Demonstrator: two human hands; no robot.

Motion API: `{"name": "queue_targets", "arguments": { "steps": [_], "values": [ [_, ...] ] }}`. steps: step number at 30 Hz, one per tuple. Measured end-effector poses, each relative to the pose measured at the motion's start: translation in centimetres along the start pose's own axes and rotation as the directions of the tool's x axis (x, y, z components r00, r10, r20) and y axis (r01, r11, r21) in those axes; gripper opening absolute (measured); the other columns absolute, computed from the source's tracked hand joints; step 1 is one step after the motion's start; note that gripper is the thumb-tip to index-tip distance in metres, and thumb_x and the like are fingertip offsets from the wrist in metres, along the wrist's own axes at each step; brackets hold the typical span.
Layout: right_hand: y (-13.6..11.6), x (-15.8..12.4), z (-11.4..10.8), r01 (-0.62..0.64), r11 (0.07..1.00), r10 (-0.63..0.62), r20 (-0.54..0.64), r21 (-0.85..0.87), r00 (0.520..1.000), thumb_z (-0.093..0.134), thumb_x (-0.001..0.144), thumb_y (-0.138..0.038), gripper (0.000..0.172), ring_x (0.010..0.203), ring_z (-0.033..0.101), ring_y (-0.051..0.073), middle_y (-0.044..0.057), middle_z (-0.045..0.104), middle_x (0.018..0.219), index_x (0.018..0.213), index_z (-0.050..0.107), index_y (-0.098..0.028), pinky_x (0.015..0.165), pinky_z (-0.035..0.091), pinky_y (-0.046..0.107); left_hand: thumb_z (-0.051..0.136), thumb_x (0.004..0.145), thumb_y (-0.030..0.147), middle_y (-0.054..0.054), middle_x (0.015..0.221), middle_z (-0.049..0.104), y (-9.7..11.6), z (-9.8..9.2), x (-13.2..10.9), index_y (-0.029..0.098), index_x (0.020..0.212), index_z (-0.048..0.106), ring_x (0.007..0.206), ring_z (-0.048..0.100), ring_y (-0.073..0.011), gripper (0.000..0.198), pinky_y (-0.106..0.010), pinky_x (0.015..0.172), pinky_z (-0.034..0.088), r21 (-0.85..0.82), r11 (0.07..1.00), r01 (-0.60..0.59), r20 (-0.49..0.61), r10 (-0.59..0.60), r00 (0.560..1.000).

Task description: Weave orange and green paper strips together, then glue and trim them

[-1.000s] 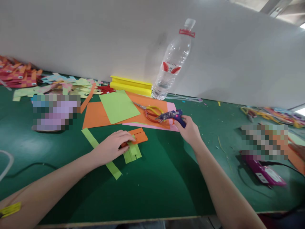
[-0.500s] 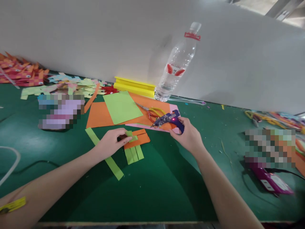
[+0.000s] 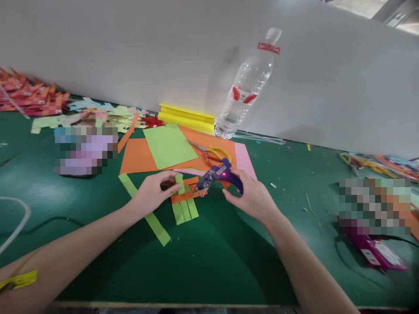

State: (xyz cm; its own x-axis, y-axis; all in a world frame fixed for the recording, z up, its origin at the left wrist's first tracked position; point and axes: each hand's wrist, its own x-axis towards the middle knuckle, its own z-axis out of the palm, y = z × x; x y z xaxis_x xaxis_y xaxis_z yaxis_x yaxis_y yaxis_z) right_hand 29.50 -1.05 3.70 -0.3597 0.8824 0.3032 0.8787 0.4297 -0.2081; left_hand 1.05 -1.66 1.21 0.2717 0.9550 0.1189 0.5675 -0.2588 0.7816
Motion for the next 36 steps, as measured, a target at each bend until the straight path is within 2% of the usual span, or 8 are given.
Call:
{"name": "queue_targets", "arguments": {
  "steps": [3,8,13,23,36],
  "values": [
    [-0.4,0.0,0.2,0.059,0.998,-0.060,0.026,0.013,0.998,0.054,0.080,-0.041,0.046,0.076,0.065,0.022,0.011,0.064,0.100,0.118,0.045,-0.017,0.063,0.050,0.033,0.054,0.086,0.039,0.000,0.079,0.069,0.0,-0.1,0.0,0.023,0.117,0.055,0.072,0.065,-0.0175,0.035,-0.030,0.067,0.050,-0.029,1.000,0.000,-0.015,0.000,1.000],
    [-0.9,-0.2,0.5,0.093,0.996,-0.093,0.039,0.018,0.995,0.051,0.082,-0.037,0.043,0.072,0.065,0.022,0.011,0.065,0.089,0.118,0.046,-0.013,0.058,0.049,0.032,0.055,0.085,0.038,-0.002,0.082,0.072,-0.3,0.0,0.1,0.021,0.105,0.060,0.073,0.067,-0.0187,0.027,-0.030,0.068,0.051,-0.077,0.996,0.041,-0.017,-0.042,0.999],
    [-1.2,-0.3,0.6,0.134,0.991,-0.135,0.052,0.028,0.989,0.049,0.084,-0.034,0.041,0.071,0.064,0.021,0.012,0.064,0.092,0.118,0.046,-0.012,0.059,0.049,0.031,0.050,0.087,0.037,-0.002,0.079,0.071,-0.2,-0.1,0.2,0.019,0.088,0.063,0.071,0.067,-0.0176,0.022,-0.029,0.065,0.049,-0.062,0.997,0.039,0.013,-0.038,0.999],
    [-1.1,-0.3,0.7,0.133,0.990,-0.136,0.092,0.043,0.986,0.049,0.086,-0.032,0.040,0.072,0.065,0.021,0.013,0.064,0.095,0.120,0.044,-0.012,0.061,0.050,0.033,0.045,0.090,0.037,-0.002,0.079,0.068,-0.3,-0.2,0.0,0.019,0.086,0.063,0.072,0.063,-0.0161,0.026,-0.027,0.064,0.046,-0.049,0.999,-0.007,-0.012,0.007,1.000],
    [-1.4,-0.3,0.4,0.160,0.987,-0.157,0.114,-0.019,0.981,0.045,0.087,-0.031,0.037,0.074,0.065,0.024,0.014,0.064,0.100,0.119,0.045,-0.011,0.063,0.051,0.036,0.053,0.086,0.037,0.000,0.077,0.070,-0.1,-0.1,0.1,0.019,0.087,0.065,0.067,0.064,-0.0164,0.021,-0.027,0.062,0.048,-0.040,0.998,0.042,-0.001,-0.042,0.999]
  ]
}}
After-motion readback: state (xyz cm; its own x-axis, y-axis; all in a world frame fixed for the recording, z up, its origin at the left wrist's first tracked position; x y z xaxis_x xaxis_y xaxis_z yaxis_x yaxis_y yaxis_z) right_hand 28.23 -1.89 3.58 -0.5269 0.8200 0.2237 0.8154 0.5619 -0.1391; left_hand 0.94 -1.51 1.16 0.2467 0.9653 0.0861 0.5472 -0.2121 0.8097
